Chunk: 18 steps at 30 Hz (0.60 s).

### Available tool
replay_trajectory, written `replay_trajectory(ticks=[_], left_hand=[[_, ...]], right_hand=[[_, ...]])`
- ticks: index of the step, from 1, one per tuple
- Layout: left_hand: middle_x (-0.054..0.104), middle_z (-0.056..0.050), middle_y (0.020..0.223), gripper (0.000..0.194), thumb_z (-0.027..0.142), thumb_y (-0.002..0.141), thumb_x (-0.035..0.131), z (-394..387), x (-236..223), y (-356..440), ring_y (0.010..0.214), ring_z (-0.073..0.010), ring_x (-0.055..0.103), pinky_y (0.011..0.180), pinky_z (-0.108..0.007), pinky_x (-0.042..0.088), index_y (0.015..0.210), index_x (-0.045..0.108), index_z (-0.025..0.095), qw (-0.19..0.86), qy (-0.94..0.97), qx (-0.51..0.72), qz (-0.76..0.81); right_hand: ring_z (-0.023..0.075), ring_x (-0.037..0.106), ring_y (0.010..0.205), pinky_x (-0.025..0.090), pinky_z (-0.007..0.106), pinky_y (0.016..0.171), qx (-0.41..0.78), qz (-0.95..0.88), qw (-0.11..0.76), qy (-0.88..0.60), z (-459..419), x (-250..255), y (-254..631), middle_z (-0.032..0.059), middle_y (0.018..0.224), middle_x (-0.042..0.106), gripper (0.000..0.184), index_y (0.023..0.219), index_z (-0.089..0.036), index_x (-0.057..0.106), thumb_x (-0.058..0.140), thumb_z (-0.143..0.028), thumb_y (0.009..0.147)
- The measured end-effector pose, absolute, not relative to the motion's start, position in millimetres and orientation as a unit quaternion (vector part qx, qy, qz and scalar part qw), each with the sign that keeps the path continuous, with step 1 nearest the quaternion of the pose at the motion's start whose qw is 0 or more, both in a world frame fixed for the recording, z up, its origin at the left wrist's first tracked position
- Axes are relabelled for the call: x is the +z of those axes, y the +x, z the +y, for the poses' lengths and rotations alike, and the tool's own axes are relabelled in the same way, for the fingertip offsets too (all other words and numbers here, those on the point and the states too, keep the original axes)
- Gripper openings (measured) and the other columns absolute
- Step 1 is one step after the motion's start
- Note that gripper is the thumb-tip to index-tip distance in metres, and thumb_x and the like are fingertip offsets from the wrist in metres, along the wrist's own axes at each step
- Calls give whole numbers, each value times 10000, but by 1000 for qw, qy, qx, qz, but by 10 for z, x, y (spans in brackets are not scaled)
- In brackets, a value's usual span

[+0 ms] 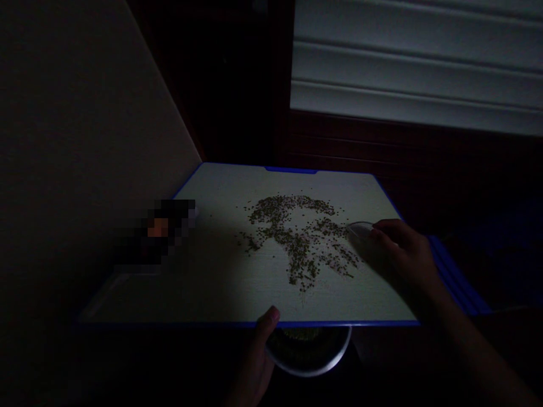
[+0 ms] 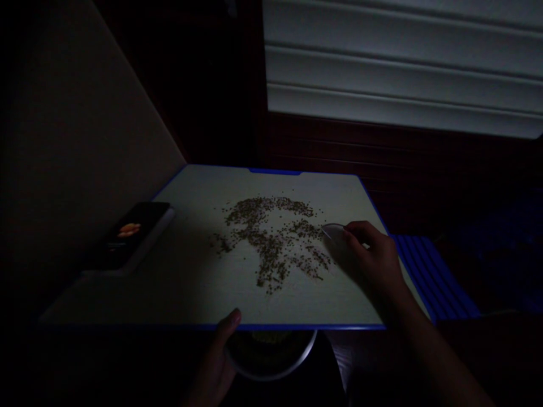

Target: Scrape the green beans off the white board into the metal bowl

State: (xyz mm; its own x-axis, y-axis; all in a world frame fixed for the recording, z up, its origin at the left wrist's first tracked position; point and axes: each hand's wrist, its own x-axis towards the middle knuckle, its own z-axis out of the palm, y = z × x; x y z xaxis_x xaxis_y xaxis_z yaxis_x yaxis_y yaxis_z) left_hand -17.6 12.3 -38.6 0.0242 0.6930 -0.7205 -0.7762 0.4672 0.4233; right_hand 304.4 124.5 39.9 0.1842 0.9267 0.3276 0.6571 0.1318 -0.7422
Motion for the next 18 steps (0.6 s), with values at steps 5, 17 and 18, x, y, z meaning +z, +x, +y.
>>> replay_trajectory(ticks=[5, 17, 18], left_hand=[[844, -121, 1356, 619, 329, 978, 803, 126, -282, -216, 1457, -367, 662, 1348, -573, 362, 1565, 652, 202, 751, -55, 487, 442], [863, -113, 1311, 430, 331, 890, 889, 80, -480, -320, 1519, -390, 588, 1352, -564, 352, 1302, 819, 228, 756, -78, 459, 460], [861, -114, 1313, 474, 346, 889, 891, 72, -518, -323, 1531, -385, 573, 1358, -562, 338, 1339, 806, 228, 752, -83, 457, 469]], right_hand=[[269, 799, 901, 614, 395, 825, 180, -639, 398, -634, 1445, 514, 3066, 96, 1009, 857, 356, 1029, -205, 808, 718, -535, 931], [278, 727, 1216, 650, 492, 1018, 268, -637, 290, -662, 2236, 449, 3287, 92, 1439, 694, 397, 1386, -206, 683, 726, -434, 1063], [275, 736, 1186, 655, 474, 997, 272, -632, 296, -663, 2222, 434, 3315, 95, 1409, 713, 392, 1364, -201, 700, 731, -442, 1057]])
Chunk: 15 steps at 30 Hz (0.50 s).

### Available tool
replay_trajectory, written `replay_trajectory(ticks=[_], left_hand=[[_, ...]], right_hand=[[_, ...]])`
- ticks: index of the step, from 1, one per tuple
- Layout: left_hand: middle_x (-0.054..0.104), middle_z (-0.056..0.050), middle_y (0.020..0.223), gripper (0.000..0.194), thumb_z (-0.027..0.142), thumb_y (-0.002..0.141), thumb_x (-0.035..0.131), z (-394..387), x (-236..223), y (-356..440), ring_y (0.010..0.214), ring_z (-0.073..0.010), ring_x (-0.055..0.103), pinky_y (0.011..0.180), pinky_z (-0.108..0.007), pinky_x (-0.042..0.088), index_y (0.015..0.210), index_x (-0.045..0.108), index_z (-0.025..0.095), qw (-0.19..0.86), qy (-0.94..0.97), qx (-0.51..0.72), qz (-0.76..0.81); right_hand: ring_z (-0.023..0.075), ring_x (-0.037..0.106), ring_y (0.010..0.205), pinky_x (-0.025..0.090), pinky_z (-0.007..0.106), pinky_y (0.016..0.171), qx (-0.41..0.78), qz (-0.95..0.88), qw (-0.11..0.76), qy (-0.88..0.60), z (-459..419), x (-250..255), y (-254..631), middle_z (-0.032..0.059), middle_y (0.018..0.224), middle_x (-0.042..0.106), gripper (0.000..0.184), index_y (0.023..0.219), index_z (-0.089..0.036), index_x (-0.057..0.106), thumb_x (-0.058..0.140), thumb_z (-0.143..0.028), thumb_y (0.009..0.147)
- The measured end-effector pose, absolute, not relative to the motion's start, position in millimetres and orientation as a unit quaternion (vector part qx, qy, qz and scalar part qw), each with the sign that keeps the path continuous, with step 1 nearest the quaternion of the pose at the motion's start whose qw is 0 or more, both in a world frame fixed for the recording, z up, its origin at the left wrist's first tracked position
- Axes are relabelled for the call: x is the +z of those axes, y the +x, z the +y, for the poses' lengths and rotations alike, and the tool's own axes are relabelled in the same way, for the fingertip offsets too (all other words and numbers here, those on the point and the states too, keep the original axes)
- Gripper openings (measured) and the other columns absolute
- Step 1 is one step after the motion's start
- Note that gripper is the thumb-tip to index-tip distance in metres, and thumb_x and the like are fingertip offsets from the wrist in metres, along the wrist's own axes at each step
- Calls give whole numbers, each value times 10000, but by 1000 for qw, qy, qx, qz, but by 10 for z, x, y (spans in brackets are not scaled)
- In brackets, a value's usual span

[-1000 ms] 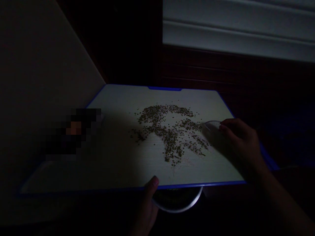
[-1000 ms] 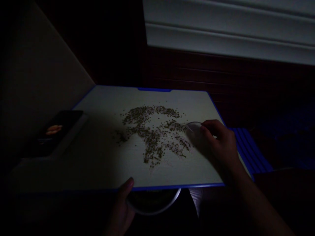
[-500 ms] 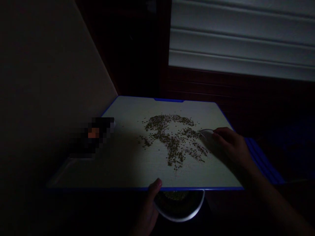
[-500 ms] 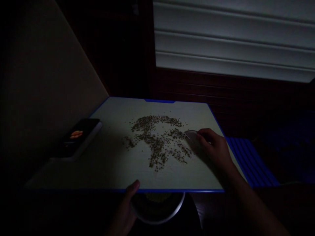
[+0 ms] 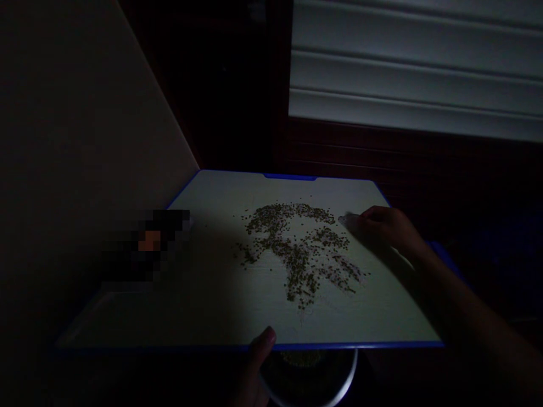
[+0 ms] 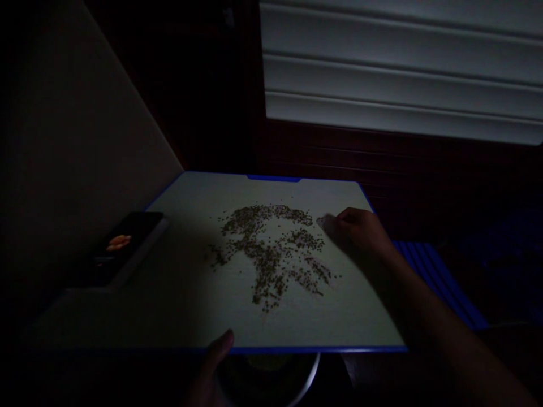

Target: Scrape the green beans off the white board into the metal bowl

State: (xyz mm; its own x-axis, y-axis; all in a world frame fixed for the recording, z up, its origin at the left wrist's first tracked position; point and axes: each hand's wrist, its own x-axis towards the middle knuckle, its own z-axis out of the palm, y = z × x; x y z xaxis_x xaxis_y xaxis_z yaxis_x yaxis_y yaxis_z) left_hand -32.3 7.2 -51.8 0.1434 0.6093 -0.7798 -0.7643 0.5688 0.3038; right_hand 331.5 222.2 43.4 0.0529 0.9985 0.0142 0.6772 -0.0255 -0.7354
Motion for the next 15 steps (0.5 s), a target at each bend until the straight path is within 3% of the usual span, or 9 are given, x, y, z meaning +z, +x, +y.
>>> replay_trajectory(ticks=[5, 10, 15], left_hand=[[830, -121, 1372, 639, 351, 902, 876, 71, -574, -295, 1530, -400, 557, 1357, -609, 309, 1509, 711, 240, 750, -84, 460, 468], [824, -100, 1376, 619, 348, 917, 872, 80, -513, -320, 1537, -392, 533, 1358, -616, 276, 1509, 716, 256, 750, -80, 454, 475], [847, -96, 1302, 639, 269, 921, 873, 94, -454, -323, 1526, -376, 535, 1362, -577, 291, 1534, 700, 222, 747, -89, 464, 468]], right_hand=[[211, 732, 774, 607, 335, 674, 257, -591, 351, -679, 2176, 470, 3531, 105, 957, 818, 401, 1083, -150, 819, 757, -533, 983], [261, 742, 1168, 657, 478, 982, 249, -543, 350, -722, 2197, 448, 3697, 109, 1395, 717, 402, 1379, -194, 686, 736, -426, 1055], [279, 730, 1215, 649, 501, 1011, 252, -544, 332, -728, 2246, 381, 3656, 111, 1439, 696, 432, 1411, -198, 671, 743, -425, 1050]])
